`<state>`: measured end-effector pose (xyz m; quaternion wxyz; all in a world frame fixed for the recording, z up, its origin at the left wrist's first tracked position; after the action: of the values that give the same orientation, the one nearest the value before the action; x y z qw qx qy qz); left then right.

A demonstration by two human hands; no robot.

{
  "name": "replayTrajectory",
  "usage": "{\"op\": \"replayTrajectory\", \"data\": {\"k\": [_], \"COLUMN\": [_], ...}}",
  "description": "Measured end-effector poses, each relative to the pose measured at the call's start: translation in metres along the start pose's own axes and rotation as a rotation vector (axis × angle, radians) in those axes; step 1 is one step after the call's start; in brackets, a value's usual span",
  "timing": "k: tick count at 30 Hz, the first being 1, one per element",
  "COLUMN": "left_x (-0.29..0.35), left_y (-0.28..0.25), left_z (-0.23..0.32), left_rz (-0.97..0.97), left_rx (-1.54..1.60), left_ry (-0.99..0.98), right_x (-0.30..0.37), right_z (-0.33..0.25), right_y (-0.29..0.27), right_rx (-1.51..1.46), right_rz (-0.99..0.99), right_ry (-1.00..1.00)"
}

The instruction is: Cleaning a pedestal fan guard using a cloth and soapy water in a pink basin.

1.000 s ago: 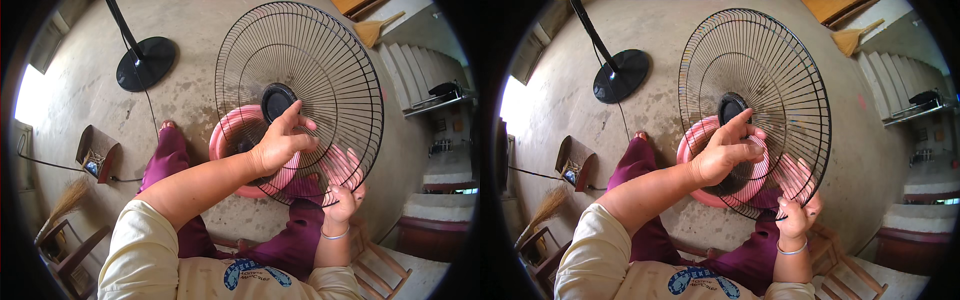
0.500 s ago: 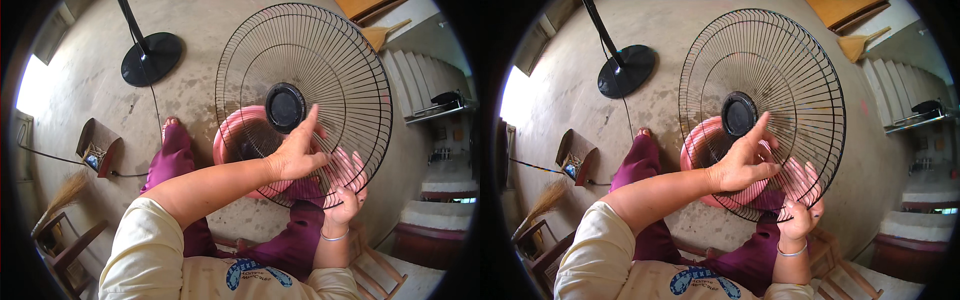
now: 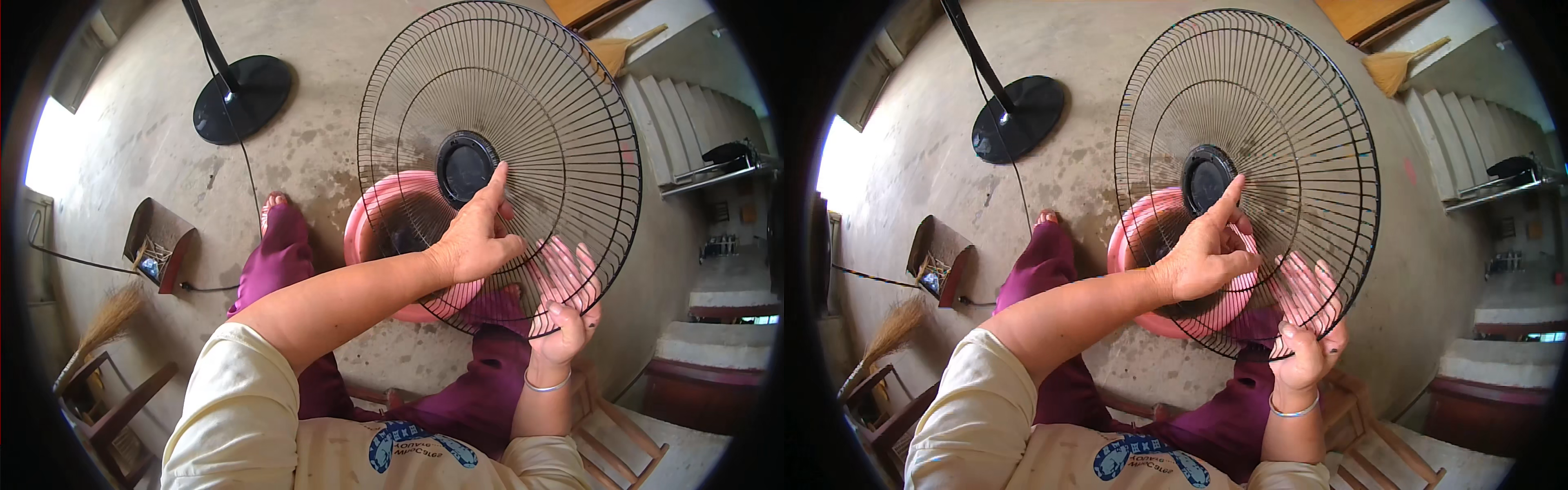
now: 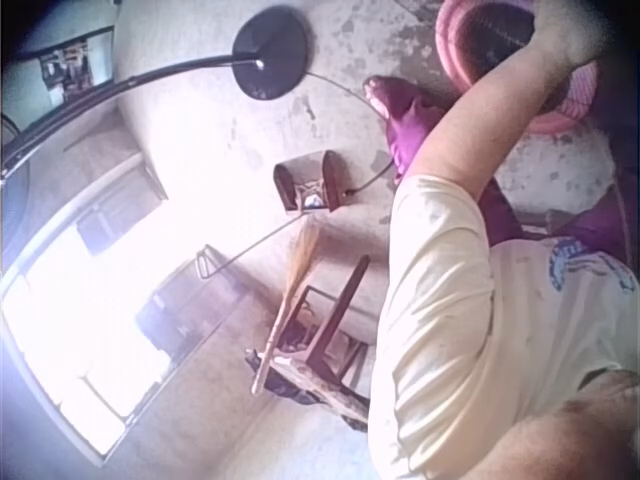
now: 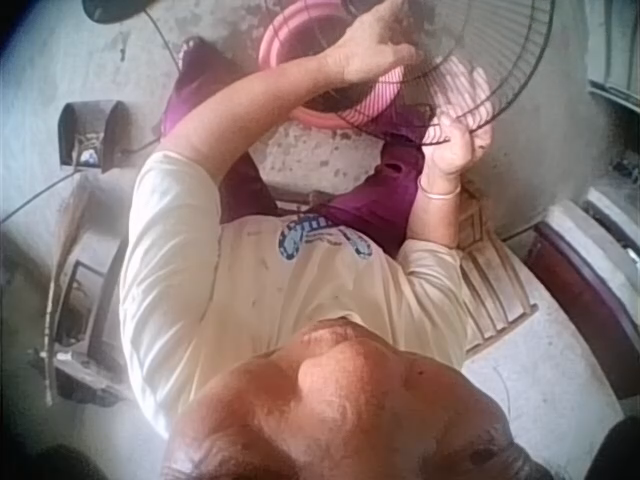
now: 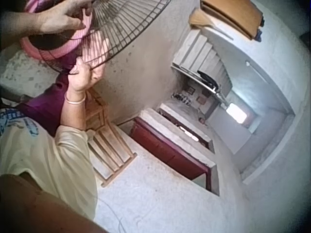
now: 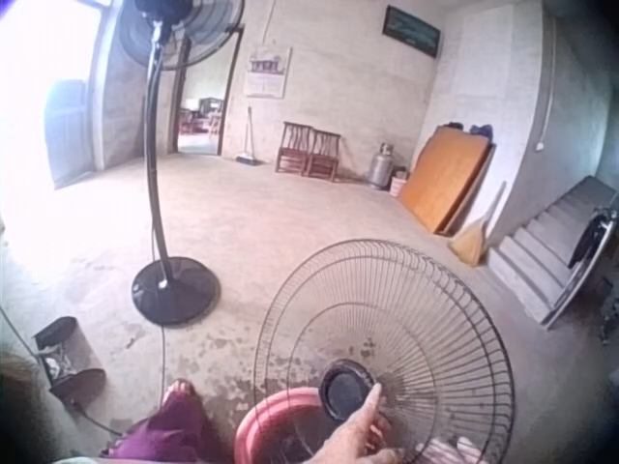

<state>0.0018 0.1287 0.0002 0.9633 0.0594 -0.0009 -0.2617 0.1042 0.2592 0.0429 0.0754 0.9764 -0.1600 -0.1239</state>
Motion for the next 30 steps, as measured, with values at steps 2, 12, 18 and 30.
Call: {"op": "replayTrajectory", "data": {"k": [2, 12, 18, 30], "left_x": [0.000, 0.003, 0.008, 0.000], "left_y": [0.002, -0.007, 0.007, -0.002], "left_z": [-0.003, 0.010, 0.019, 0.004], "left_rz": [-0.006, 0.028, -0.140, -0.023], "left_rx": [0.081, -0.003, 0.150, -0.012], "left_ry": [0.007, -0.048, -0.004, -0.032], "right_x": [0.000, -0.001, -0.001, -0.002], "right_z": [-0.001, 0.002, 0.002, 0.004], "right_y": [0.003, 0.000, 0.000, -0.004], "right_rx": [0.058, 0.002, 0.051, -0.019], "right_rz": [-0.029, -0.040, 0.015, -0.021], "right_ry": [0.010, -0.003, -0.013, -0.009]}}
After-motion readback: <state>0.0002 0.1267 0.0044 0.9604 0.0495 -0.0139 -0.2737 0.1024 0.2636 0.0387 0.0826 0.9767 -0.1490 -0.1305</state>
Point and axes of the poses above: each hand's wrist, its own x-axis away from the middle knuckle, its own y-axis out of the palm, z = x × y, the point moved 2 cm from there along -x, towards the middle knuckle, and after that the axes turned 1 degree about z, right-handed, at the moved point
